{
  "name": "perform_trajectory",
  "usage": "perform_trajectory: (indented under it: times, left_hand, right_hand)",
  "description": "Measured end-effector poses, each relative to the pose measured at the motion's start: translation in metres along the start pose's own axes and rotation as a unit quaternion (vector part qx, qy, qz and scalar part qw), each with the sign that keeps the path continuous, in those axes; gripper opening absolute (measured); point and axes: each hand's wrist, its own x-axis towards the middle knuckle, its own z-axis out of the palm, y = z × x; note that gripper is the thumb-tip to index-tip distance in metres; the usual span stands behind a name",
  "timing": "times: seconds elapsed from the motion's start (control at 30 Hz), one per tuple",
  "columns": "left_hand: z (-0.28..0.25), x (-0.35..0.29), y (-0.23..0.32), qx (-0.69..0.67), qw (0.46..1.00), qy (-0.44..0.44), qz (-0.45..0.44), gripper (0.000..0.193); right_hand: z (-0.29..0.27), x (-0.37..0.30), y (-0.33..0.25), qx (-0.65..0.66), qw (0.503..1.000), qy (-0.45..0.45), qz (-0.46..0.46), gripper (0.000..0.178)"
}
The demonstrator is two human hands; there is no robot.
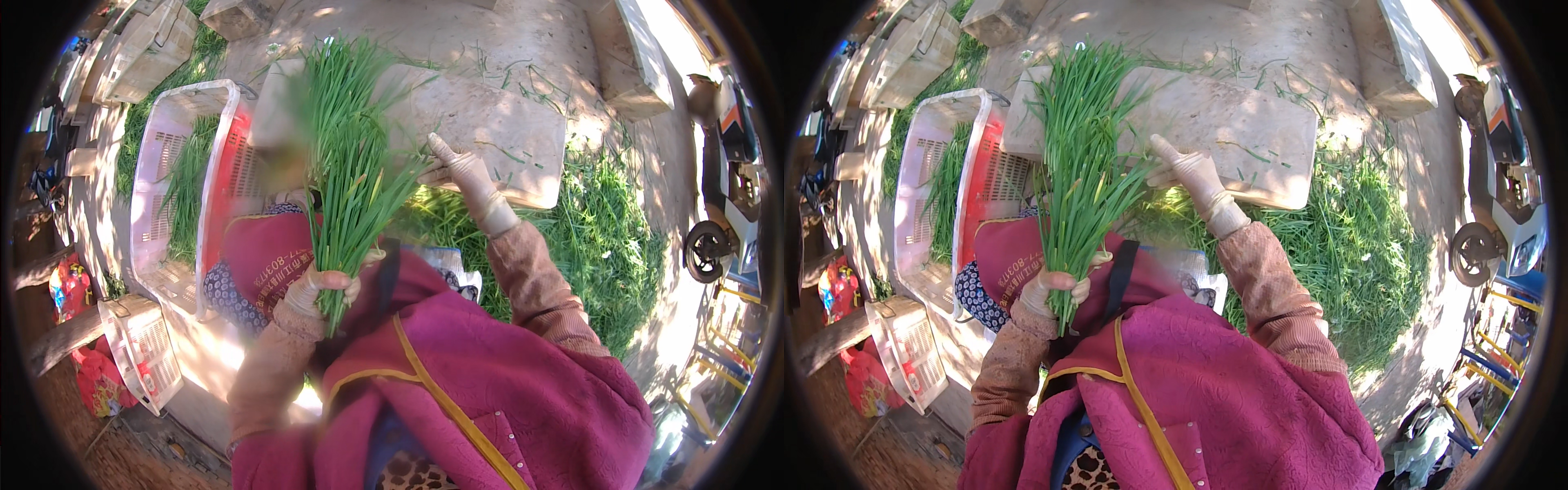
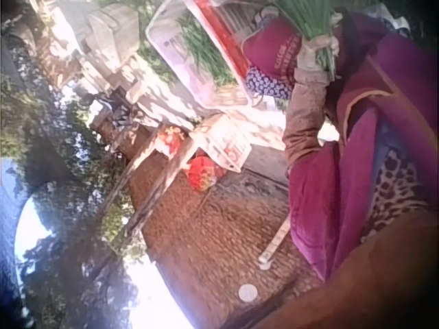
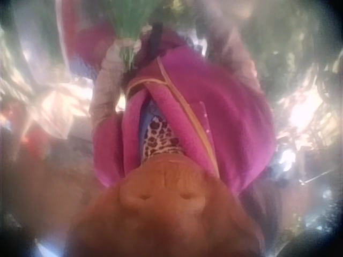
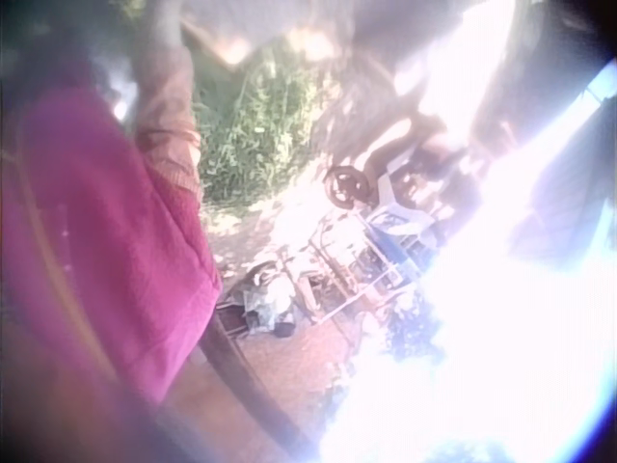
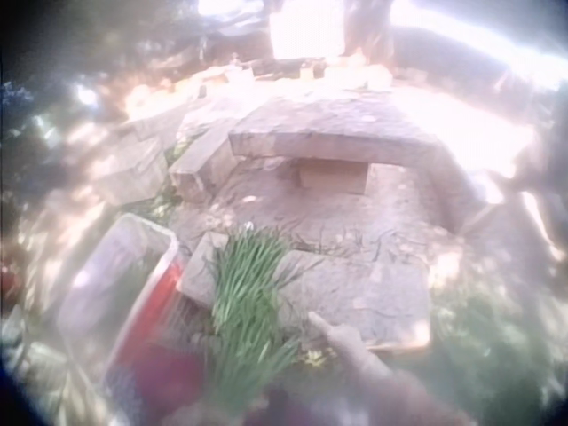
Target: The person sorts and bundles green onions by hand, removing damaged leaves and organizing them into neat bunches.
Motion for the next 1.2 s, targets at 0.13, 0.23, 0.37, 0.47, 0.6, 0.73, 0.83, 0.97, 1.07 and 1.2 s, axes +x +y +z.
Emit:
perform_trajectory:
  times: [0.13, 0.23, 0.37, 0.47, 0.6, 0.73, 0.83, 0.97, 1.07, 1.2]
  left_hand:
    - [0.001, -0.003, 0.002, 0.061, 0.998, 0.018, 0.000, 0.070]
    - [0.003, -0.009, 0.005, 0.063, 0.998, 0.019, -0.004, 0.073]
    - [0.011, -0.018, 0.006, 0.084, 0.996, 0.038, -0.017, 0.076]
    - [0.005, -0.035, 0.003, 0.079, 0.994, 0.067, -0.035, 0.081]
    - [-0.015, -0.057, 0.004, -0.023, 0.998, 0.053, 0.002, 0.079]
    - [0.003, -0.028, 0.028, -0.041, 0.992, 0.072, 0.095, 0.078]
    - [0.027, 0.028, 0.040, -0.023, 0.989, 0.063, 0.130, 0.056]
    - [0.003, 0.115, 0.019, -0.049, 0.995, 0.068, 0.062, 0.041]
    - [-0.002, 0.141, 0.000, -0.077, 0.990, 0.105, 0.046, 0.037]
    - [-0.009, 0.144, -0.012, -0.072, 0.990, 0.120, -0.011, 0.034]
  right_hand:
    - [0.005, 0.002, -0.001, -0.056, 0.997, -0.057, 0.012, 0.048]
    - [0.008, 0.000, 0.004, -0.078, 0.995, -0.054, -0.021, 0.039]
    - [-0.010, 0.023, 0.032, 0.102, 0.988, -0.118, 0.025, 0.036]
    - [-0.044, 0.052, 0.064, 0.284, 0.943, -0.173, 0.028, 0.038]
    - [-0.072, 0.043, 0.054, 0.269, 0.960, -0.074, 0.008, 0.039]
    - [-0.082, 0.014, 0.044, 0.266, 0.953, -0.144, -0.006, 0.039]
    - [-0.057, -0.006, 0.044, 0.285, 0.943, -0.173, 0.001, 0.042]
    - [-0.014, -0.023, 0.053, 0.319, 0.931, -0.179, -0.009, 0.045]
    - [-0.001, -0.033, 0.070, 0.278, 0.945, -0.172, -0.005, 0.046]
    - [0.005, -0.046, 0.080, 0.252, 0.951, -0.153, 0.094, 0.037]
